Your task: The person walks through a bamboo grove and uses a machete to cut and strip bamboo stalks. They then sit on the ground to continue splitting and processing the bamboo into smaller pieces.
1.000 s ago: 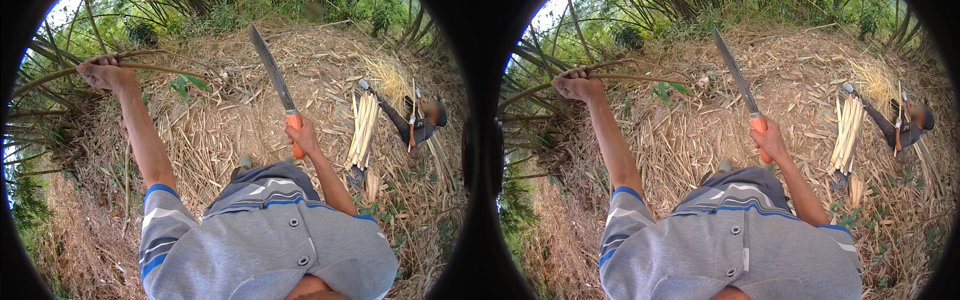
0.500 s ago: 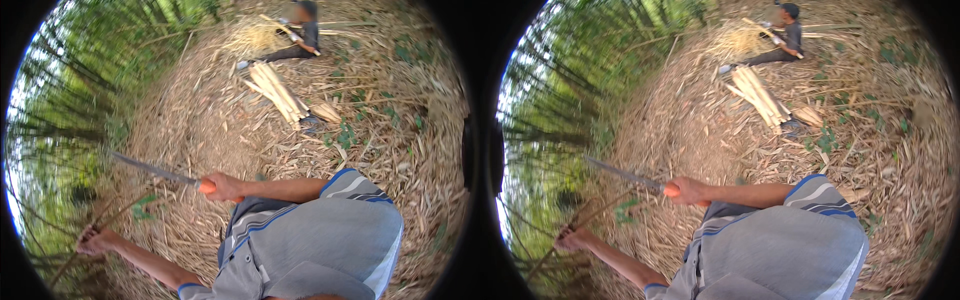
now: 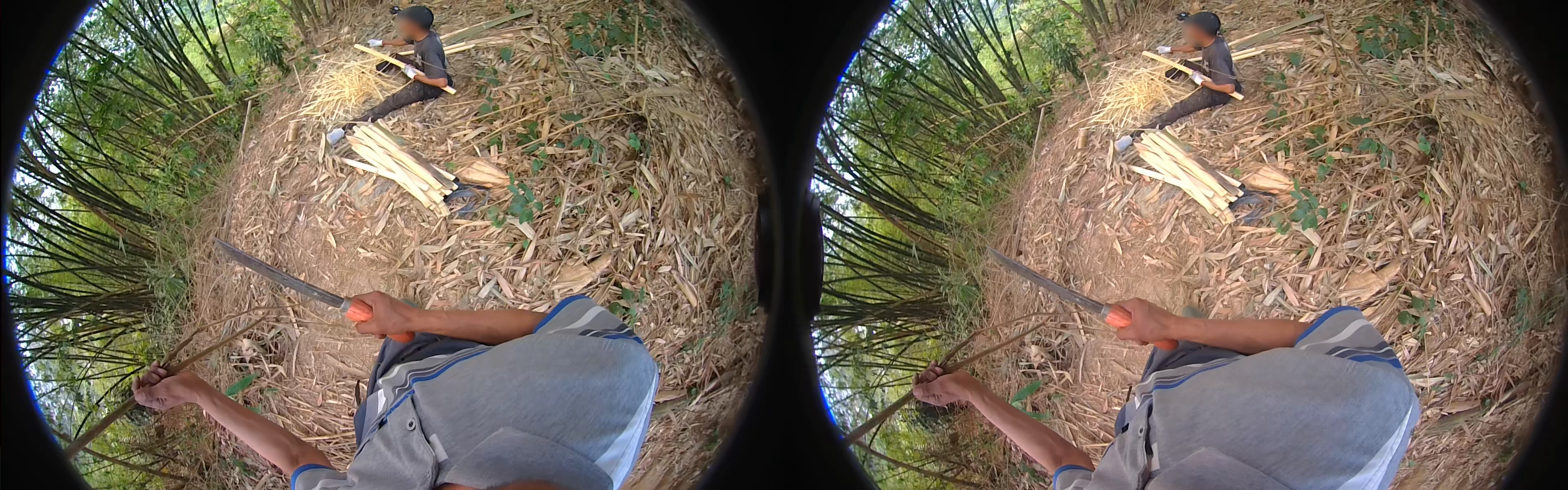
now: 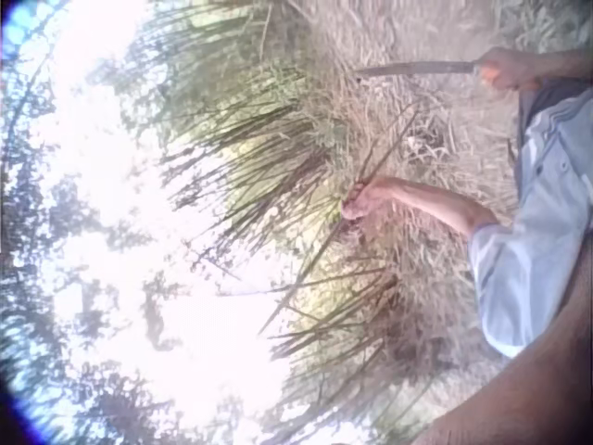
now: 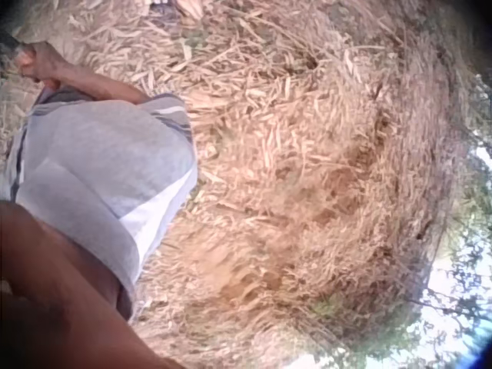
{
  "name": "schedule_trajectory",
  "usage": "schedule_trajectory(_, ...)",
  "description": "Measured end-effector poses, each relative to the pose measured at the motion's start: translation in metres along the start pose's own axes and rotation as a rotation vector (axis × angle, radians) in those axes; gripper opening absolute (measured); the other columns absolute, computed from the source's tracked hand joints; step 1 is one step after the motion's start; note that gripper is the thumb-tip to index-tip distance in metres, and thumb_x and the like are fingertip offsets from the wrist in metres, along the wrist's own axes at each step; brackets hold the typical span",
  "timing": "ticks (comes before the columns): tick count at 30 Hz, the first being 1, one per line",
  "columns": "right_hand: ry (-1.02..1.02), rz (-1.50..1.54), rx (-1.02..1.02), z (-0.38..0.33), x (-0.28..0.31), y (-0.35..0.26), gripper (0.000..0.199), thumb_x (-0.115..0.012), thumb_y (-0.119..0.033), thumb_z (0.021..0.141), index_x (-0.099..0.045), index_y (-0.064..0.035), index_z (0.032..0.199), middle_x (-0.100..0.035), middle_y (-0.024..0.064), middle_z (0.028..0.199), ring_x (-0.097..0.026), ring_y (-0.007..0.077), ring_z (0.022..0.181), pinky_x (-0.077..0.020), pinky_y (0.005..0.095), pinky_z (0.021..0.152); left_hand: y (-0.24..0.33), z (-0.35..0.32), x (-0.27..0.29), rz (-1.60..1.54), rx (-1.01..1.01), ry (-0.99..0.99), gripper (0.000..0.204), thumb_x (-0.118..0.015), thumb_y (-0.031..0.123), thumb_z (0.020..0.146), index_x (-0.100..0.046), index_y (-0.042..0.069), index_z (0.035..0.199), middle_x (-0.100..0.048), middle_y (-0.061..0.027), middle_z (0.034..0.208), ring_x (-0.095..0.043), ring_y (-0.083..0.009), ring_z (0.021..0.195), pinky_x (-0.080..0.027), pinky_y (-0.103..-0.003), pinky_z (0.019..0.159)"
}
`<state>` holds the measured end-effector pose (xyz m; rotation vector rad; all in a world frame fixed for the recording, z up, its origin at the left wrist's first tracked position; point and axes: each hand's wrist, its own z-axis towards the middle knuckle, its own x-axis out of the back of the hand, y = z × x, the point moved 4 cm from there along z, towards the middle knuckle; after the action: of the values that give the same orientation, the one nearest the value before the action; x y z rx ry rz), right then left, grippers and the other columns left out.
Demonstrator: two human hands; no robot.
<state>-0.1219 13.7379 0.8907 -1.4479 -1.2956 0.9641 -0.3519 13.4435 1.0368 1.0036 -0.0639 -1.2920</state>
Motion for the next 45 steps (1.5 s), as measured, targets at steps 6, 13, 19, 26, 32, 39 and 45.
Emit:
schedule_trajectory(6, 0.079, 0.0, -0.036, -0.006, 0.003, 0.007, 0.025, -0.059, -0.013, 0.069, -0.052, 0.0001, 0.088, -0.053, 0.0057, 0.06, -0.052, 0.0122, 0.046, -0.0416, 0.0283, 0.042, -0.023, -0.014, -0.008, 0.059, 0.047, 0.0, 0.041, -0.039, 0.045, 0.092, -0.044, 0.005, 0.082, -0.031, 0.0043, 0.057, -0.03, -0.0057, 0.048, -0.029, -0.02, 0.041)
schedule_trajectory(13, 0.11, 0.004, -0.058, -0.018, 0.004, 0.015, 0.019, -0.06, -0.013, 0.07, -0.051, -0.0013, 0.083, -0.051, 0.0022, 0.058, -0.051, 0.0101, 0.046, -0.0415, 0.026, 0.043, -0.034, -0.033, -0.02, -0.022, 0.088, -0.038, 0.038, -0.039, 0.042, 0.093, -0.043, 0.006, 0.082, -0.029, 0.0043, 0.056, -0.028, -0.0061, 0.047, -0.027, -0.02, 0.04)
schedule_trajectory(19, 0.144, -0.001, -0.089, -0.016, 0.006, 0.017, 0.02, -0.06, -0.013, 0.071, -0.051, -0.0016, 0.084, -0.051, 0.0014, 0.059, -0.05, 0.0087, 0.049, -0.0407, 0.0256, 0.042, -0.039, -0.028, -0.023, 0.117, 0.112, -0.081, 0.038, -0.039, 0.042, 0.092, -0.044, 0.006, 0.083, -0.043, 0.0011, 0.06, -0.04, -0.0082, 0.053, -0.037, -0.022, 0.051)
schedule_trajectory(26, 0.095, 0.049, -0.128, -0.003, -0.007, 0.031, 0.016, -0.059, -0.01, 0.072, -0.052, -0.0003, 0.084, -0.049, 0.0003, 0.059, -0.047, 0.0077, 0.047, -0.0386, 0.0241, 0.041, 0.0, 0.014, -0.019, 0.121, -0.275, -0.064, 0.052, -0.033, 0.053, 0.09, -0.046, 0.004, 0.1, -0.052, -0.0044, 0.072, -0.052, -0.0128, 0.067, -0.048, -0.027, 0.061)
schedule_trajectory(32, -0.095, 0.011, -0.048, 0.026, -0.032, 0.006, 0.015, -0.061, -0.007, 0.073, -0.051, -0.0016, 0.083, -0.05, 0.001, 0.058, -0.048, 0.0084, 0.043, -0.0395, 0.0239, 0.04, 0.058, 0.05, -0.006, 0.051, -0.062, -0.151, 0.054, -0.038, 0.059, 0.086, -0.046, 0.005, 0.086, -0.037, 0.001, 0.06, -0.038, -0.0083, 0.051, -0.036, -0.024, 0.045)
schedule_trajectory(39, -0.124, 0.161, 0.681, 0.072, -0.04, -0.208, 0.015, -0.061, -0.013, 0.077, -0.055, -0.002, 0.086, -0.054, 0.0025, 0.059, -0.054, 0.0098, 0.051, -0.0447, 0.024, 0.047, 0.055, 0.034, 0.007, 0.074, -0.096, -0.05, 0.052, -0.034, 0.06, 0.086, -0.04, 0.012, 0.067, -0.035, 0.0039, 0.052, -0.028, -0.0036, 0.039, -0.024, -0.02, 0.03)
schedule_trajectory(45, -0.249, -0.315, 0.544, 0.104, -0.091, -0.155, 0.021, -0.061, -0.01, 0.075, -0.056, 0.002, 0.092, -0.057, 0.0091, 0.07, -0.056, 0.013, 0.06, -0.0477, 0.0292, 0.054, 0.078, 0.045, -0.005, 0.157, -0.087, -0.065, 0.053, -0.023, 0.06, 0.087, -0.04, 0.015, 0.064, -0.034, 0.0039, 0.049, -0.027, -0.0051, 0.039, -0.022, -0.022, 0.031)
